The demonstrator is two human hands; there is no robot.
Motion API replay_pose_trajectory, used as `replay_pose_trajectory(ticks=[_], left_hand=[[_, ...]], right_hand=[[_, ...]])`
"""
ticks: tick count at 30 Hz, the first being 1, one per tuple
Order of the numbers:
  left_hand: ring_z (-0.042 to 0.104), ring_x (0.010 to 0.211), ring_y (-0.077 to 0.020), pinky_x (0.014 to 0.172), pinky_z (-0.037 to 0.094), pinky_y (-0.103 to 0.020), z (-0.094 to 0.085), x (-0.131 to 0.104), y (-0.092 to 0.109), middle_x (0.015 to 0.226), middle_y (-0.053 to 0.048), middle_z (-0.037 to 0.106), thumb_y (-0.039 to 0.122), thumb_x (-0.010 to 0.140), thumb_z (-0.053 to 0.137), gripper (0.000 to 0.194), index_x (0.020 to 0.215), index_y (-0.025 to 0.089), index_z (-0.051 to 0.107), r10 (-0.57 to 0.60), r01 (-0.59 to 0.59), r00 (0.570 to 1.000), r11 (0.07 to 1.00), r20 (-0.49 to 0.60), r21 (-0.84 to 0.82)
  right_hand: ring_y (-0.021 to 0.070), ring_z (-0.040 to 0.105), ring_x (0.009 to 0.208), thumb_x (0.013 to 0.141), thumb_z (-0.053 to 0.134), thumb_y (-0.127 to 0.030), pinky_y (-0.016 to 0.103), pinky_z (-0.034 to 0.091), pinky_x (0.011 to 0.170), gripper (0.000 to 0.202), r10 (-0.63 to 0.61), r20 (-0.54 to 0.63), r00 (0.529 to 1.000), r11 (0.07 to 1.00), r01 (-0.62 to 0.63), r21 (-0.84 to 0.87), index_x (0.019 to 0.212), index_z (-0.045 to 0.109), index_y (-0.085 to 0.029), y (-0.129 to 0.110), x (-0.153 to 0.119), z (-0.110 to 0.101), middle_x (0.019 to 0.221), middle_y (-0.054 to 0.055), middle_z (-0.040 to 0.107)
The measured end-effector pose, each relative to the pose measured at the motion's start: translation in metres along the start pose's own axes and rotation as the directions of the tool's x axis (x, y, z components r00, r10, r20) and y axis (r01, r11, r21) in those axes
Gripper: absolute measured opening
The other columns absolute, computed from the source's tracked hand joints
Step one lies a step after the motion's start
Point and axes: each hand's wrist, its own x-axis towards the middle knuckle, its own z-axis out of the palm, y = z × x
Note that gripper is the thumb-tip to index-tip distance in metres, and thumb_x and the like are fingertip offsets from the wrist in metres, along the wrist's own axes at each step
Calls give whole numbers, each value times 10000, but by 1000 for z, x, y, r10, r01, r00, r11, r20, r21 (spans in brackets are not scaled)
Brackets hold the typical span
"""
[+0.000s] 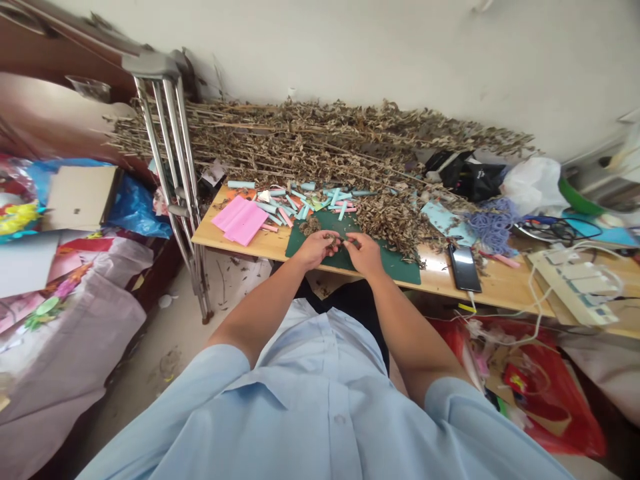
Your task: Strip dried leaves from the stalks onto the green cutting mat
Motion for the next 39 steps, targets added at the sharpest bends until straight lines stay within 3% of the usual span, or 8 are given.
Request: replay_pose_trajectory(ticks=[4,10,19,27,33,39], left_hand=[[657,627,-130,527,437,-210,-2,2,-2,789,-41,656,153,793,644,280,1050,130,535,40,-40,999,999,14,9],[674,594,-142,464,424,-182,1,8,-4,705,-9,641,224,788,730,309,995,147,515,67,-67,998,993,4,101],[695,627,-141,419,402,-157,5,9,-6,750,-31,669,202,802,731,235,975,109,603,39,-32,999,954,-21,298],[704,639,-143,436,430,-164,7,9,1,785,-40,692,197,829,706,217,1013,119,620,-18,34,998,960,-62,277],[694,626,-129,436,411,-148,8,9,2,770,-56,690,235,858,689,190,988,107,639,-47,55,998,948,-31,315],[669,586,-143,408,420,-176,10,8,5,734,-57,670,332,877,681,256,979,100,651,-92,92,996,957,-15,273]], right_hand=[[169,629,755,917,590,-320,344,563,750,262,-99,-62,993,983,107,148,1124,707,-211,-7,-3,7,1066,85,688],[200,664,878,934,599,-331,359,574,784,220,-162,-118,980,970,180,164,1082,719,-221,0,-9,16,1062,89,697],[196,620,818,947,531,-268,347,511,799,173,-148,-95,984,985,156,80,840,656,-216,3,-9,16,841,50,666],[201,595,830,997,434,-327,335,485,816,227,-115,-104,988,992,119,33,870,586,-217,6,-11,18,838,51,632],[202,608,853,1010,421,-388,341,502,838,266,-73,-108,991,997,75,16,911,604,-222,2,-13,16,872,59,652],[207,625,899,999,460,-346,344,506,863,221,-134,-83,988,991,134,0,937,634,-224,2,-14,18,920,68,669]])
